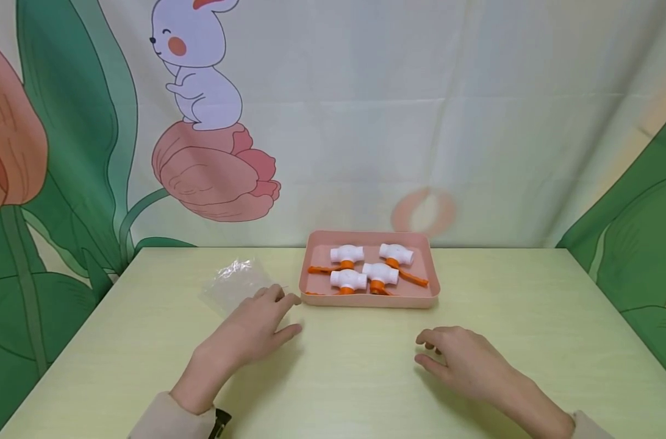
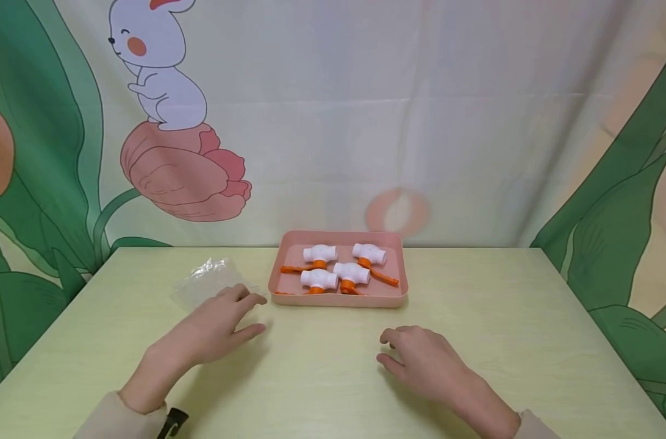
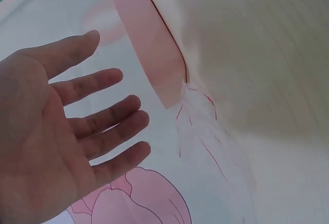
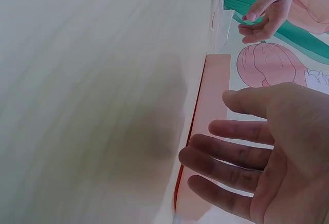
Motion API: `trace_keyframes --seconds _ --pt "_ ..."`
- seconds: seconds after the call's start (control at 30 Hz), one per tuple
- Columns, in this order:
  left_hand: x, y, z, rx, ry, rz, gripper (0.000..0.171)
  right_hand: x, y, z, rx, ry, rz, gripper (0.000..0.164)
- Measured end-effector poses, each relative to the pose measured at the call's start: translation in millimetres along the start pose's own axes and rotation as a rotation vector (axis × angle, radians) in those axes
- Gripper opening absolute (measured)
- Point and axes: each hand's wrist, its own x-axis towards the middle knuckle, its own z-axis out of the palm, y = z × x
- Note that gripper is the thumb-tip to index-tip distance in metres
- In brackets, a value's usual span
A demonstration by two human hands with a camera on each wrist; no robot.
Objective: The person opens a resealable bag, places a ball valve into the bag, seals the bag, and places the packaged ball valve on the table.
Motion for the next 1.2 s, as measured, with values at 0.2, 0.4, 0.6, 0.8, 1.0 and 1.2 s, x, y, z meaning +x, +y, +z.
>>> trace_keyframes --seconds 0.2,0.4,0.6,0.8,1.0,1.2 --pt "-3.7 -7.9 -4.8 0.005 -0.043 -0.124 0.059 0.2 0.5 0.0 0.002 -0.014 -0.007 0.014" --pt "-5.2 -12.8 -4.4 0.002 -0.122 -0.172 0.068 0.8 1.5 0.7 -0.003 -0.023 -0.006 0.014" --pt "-5.6 -12.9 -3.9 -0.023 -0.182 -0.195 0.071 0.0 3.0 0.7 -0.007 -0.01 -0.014 0.014" --pt "-4.7 -11.6 -2.3 -0.068 -0.205 -0.168 0.071 -1.0 2.3 0.1 -0.005 -0.004 -0.011 0.013" --pt "-5.4 -5.3 -3.4 -0.092 -0.227 -0.138 0.067 -1.6 1.8 -0.6 0.0 0.008 -0.028 0.013" --pt "-4.8 -0.2 -5.7 -0.118 -0.198 -0.12 0.06 -0.9 0.7 -0.2 -0.006 0.014 -0.021 0.012"
